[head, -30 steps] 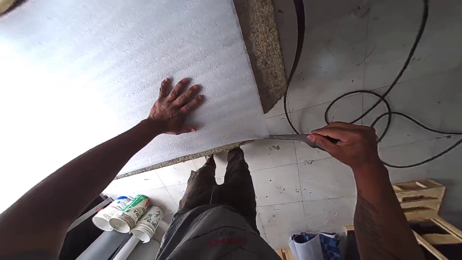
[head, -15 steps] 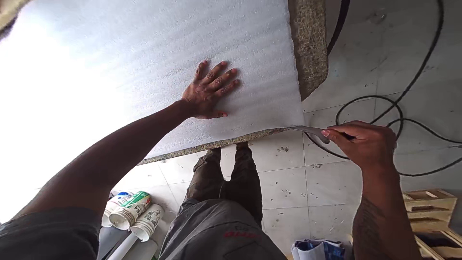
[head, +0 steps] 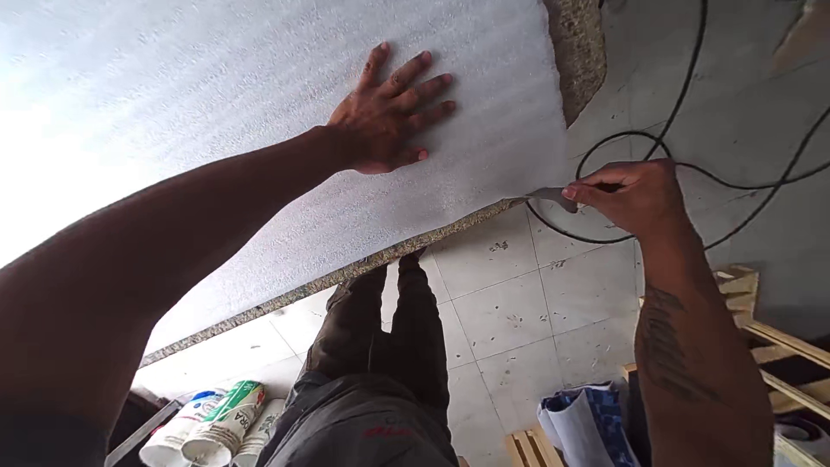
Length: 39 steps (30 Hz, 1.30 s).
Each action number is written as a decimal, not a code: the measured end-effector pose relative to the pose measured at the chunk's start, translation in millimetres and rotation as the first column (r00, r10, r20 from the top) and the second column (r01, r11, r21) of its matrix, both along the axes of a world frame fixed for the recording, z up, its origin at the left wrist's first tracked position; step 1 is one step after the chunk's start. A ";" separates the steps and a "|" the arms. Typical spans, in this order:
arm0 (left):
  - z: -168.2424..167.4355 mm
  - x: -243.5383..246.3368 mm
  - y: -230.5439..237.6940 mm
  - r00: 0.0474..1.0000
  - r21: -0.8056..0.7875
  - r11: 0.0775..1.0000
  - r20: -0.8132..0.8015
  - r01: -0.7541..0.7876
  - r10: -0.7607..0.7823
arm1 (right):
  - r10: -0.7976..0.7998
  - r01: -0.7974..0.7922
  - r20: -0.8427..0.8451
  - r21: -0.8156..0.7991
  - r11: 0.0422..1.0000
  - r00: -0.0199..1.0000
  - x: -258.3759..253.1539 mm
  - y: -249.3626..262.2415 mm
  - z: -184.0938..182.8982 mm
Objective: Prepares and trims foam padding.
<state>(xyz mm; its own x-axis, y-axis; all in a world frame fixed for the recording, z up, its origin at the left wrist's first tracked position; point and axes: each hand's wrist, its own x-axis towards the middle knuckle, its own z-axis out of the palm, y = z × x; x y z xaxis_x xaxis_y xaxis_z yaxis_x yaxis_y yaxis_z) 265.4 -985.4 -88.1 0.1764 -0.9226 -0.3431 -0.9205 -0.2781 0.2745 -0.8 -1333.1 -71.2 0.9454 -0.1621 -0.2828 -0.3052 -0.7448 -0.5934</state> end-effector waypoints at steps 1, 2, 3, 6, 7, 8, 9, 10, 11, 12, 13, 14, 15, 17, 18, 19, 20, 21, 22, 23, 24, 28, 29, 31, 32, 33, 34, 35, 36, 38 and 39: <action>-23.1 3.4 5.4 1.000 -0.197 0.980 -0.015 0.005 -0.008 | 0.010 -0.010 -0.002 0.002 1.000 1.000 -0.4 0.7 -0.6; -32.4 7.6 5.0 0.999 -0.262 0.965 -0.009 0.028 -0.032 | 0.008 -0.008 -0.009 0.003 1.000 1.000 -5.3 -3.9 2.6; -34.6 11.3 2.3 0.999 -0.274 0.961 0.002 0.048 -0.049 | -0.003 0.003 -0.025 -0.002 1.000 1.000 -12.7 -11.7 8.3; -33.0 14.4 -4.6 0.998 -0.243 0.968 0.010 0.055 -0.054 | -0.018 0.016 -0.051 -0.038 0.999 0.999 -28.6 -32.5 17.6; -31.4 12.8 -4.9 0.998 -0.214 0.975 -0.002 0.056 -0.057 | -0.006 0.005 -0.044 -0.020 1.000 0.999 -27.0 -27.2 16.5; -29.7 11.9 -6.4 0.998 -0.185 0.981 -0.012 0.060 -0.063 | 0.018 -0.018 -0.027 0.007 1.000 0.999 -21.0 -15.3 13.6; -28.9 11.5 -7.4 0.998 -0.171 0.983 -0.016 0.063 -0.066 | 0.055 -0.055 -0.005 0.022 0.998 0.998 -12.4 0.8 8.8; -29.5 12.7 -7.8 0.998 -0.177 0.982 -0.010 0.064 -0.067 | 0.101 -0.101 0.017 0.020 0.995 0.995 -3.1 17.7 2.2; -30.9 13.9 -7.2 0.998 -0.192 0.979 0.002 0.065 -0.066 | 0.156 -0.156 0.044 0.006 0.988 0.987 3.0 32.1 -5.1; -32.0 15.0 -6.6 0.998 -0.198 0.978 0.012 0.067 -0.065 | 0.191 -0.191 0.069 -0.002 0.982 0.979 4.5 40.6 -11.3; -32.4 15.0 -6.4 0.998 -0.195 0.978 0.017 0.069 -0.067 | 0.195 -0.196 0.082 0.004 0.981 0.977 0.8 41.8 -14.5; -33.2 14.2 -6.5 0.998 -0.192 0.979 0.018 0.068 -0.066 | 0.176 -0.177 0.079 0.010 0.984 0.981 -7.1 36.3 -14.6; -34.2 14.0 -7.3 0.998 -0.193 0.979 0.023 0.067 -0.063 | 0.145 -0.146 0.059 0.014 0.989 0.988 -15.5 25.9 -12.5; -33.9 13.8 -8.3 0.998 -0.181 0.982 0.026 0.053 -0.049 | 0.092 -0.092 0.019 0.015 0.996 0.996 -25.3 12.0 -10.0; -32.6 13.2 -8.0 0.999 -0.166 0.985 0.027 0.048 -0.044 | 0.086 -0.087 0.010 0.018 0.996 0.996 -25.6 17.3 -11.1; -31.6 12.9 -8.0 0.999 -0.152 0.987 0.027 0.047 -0.044 | 0.098 -0.098 0.012 0.021 0.995 0.995 -23.0 31.6 -12.9; -31.7 12.5 -7.8 0.999 -0.151 0.987 0.028 0.049 -0.045 | 0.117 -0.118 0.029 0.025 0.993 0.993 -18.4 54.2 -14.8; -32.3 13.5 -7.9 0.998 -0.161 0.986 0.033 0.050 -0.045 | 0.135 -0.136 0.054 0.030 0.990 0.989 -11.8 81.9 -16.9; -33.3 14.4 -8.0 0.998 -0.175 0.983 0.039 0.052 -0.046 | 0.158 -0.160 0.074 0.027 0.987 0.985 -6.5 111.0 -18.5; -34.4 14.8 -8.1 0.998 -0.183 0.982 0.045 0.054 -0.047 | 0.175 -0.178 0.090 0.022 0.984 0.980 -3.7 139.1 -19.6; -35.5 15.6 -8.0 0.998 -0.190 0.980 0.047 0.055 -0.047 | 0.180 -0.183 0.103 0.020 0.983 0.978 -2.9 161.5 -21.1; -39.4 16.5 -8.0 0.999 -0.200 0.979 0.034 0.045 -0.039 | 0.121 -0.121 0.083 -0.005 0.993 0.989 -13.2 169.1 -19.4; -39.8 17.3 -8.3 0.999 -0.201 0.979 0.029 0.044 -0.039 | 0.114 -0.114 0.075 -0.006 0.993 0.991 -15.2 165.4 -19.0; -39.9 17.6 -7.9 0.999 -0.188 0.981 0.005 0.044 -0.044 | 0.132 -0.133 0.065 0.007 0.991 0.989 -16.2 183.7 -18.6; -40.3 17.7 -8.0 0.999 -0.191 0.981 -0.007 0.045 -0.047 | 0.146 -0.147 0.068 0.014 0.989 0.987 -14.3 205.8 -18.2; -41.0 18.5 -8.3 0.999 -0.201 0.979 -0.013 0.045 -0.048 | 0.158 -0.160 0.079 0.022 0.987 0.984 -10.7 233.6 -18.5; -41.9 19.6 -8.1 0.999 -0.216 0.975 -0.013 0.043 -0.048 | 0.170 -0.173 0.097 0.023 0.985 0.981 -6.5 265.5 -19.4; -42.6 20.5 -7.2 0.999 -0.227 0.973 -0.015 0.044 -0.048 | 0.182 -0.185 0.114 0.019 0.983 0.977 -2.8 299.7 -20.8; -43.8 20.8 -6.0 0.999 -0.236 0.971 -0.014 0.047 -0.052 | 0.187 -0.190 0.126 0.009 0.982 0.974 -0.9 334.4 -22.0; -46.6 17.9 -6.8 0.998 -0.258 0.965 -0.014 0.054 -0.060 | 0.156 -0.155 0.146 -0.017 0.988 0.977 -2.6 394.7 -21.3; -47.8 15.6 -8.1 0.998 -0.282 0.958 -0.021 0.053 -0.061 | 0.103 -0.099 0.155 -0.033 0.995 0.982 -5.6 418.0 -18.4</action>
